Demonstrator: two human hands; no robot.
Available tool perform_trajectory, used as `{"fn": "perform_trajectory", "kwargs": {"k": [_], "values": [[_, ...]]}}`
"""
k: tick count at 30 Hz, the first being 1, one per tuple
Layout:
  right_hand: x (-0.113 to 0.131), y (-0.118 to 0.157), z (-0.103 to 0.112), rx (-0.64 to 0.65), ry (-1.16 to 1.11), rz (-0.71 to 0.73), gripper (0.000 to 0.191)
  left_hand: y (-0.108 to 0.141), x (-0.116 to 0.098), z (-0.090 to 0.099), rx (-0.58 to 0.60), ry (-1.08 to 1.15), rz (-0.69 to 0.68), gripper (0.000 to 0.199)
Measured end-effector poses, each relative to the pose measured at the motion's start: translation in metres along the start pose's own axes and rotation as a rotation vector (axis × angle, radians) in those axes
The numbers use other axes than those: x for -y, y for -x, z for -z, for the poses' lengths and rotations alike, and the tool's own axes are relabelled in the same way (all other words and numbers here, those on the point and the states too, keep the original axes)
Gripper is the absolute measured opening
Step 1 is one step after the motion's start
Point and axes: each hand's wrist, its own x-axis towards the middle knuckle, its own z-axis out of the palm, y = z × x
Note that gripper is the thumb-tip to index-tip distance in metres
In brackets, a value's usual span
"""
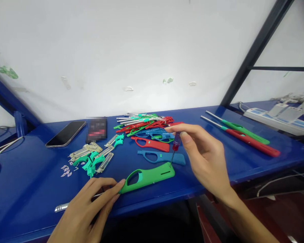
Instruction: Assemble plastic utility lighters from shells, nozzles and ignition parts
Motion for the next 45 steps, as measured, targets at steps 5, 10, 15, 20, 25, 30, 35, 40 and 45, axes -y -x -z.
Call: {"fn": "perform_trajectory", "kwargs": {"k": [5, 10, 15, 20, 25, 30, 35, 40, 45], "values": [[-0.004, -0.002, -0.004, -0.036, -0.123, 0.016, 0.013, 0.0, 0.0, 0.001, -0.014, 0.007, 0.005, 0.033], [-0.004, 0.001, -0.004, -0.081, -0.167, 0.01, 0.019, -0.001, 0.0, 0.001, 0.001, 0.008, 0.005, 0.034], [-0.002, 0.006, -0.002, 0.009, -0.137, 0.026, 0.021, 0.0, 0.0, 0.0, 0.0, 0.02, 0.02, 0.033], [0.0, 0.007, -0.003, -0.086, -0.079, 0.126, 0.015, 0.003, 0.002, 0.0, 0.005, 0.016, 0.036, 0.034], [-0.002, 0.01, -0.008, -0.143, -0.128, 0.051, 0.026, 0.002, 0.001, 0.0, -0.002, 0.014, 0.023, 0.034], [-0.003, 0.008, -0.007, -0.093, -0.11, 0.113, 0.013, 0.003, 0.001, 0.001, 0.017, 0.012, 0.016, 0.034], [-0.005, 0.009, -0.007, -0.196, -0.089, 0.153, 0.024, 0.003, 0.0, 0.001, 0.021, 0.01, 0.02, 0.034], [-0.013, 0.012, -0.008, -0.139, -0.189, 0.086, 0.025, 0.001, -0.001, 0.001, 0.007, 0.003, 0.005, 0.032], [-0.014, 0.009, -0.007, -0.132, -0.108, 0.222, 0.018, 0.001, -0.002, 0.001, 0.021, 0.005, 0.011, 0.031]]}}
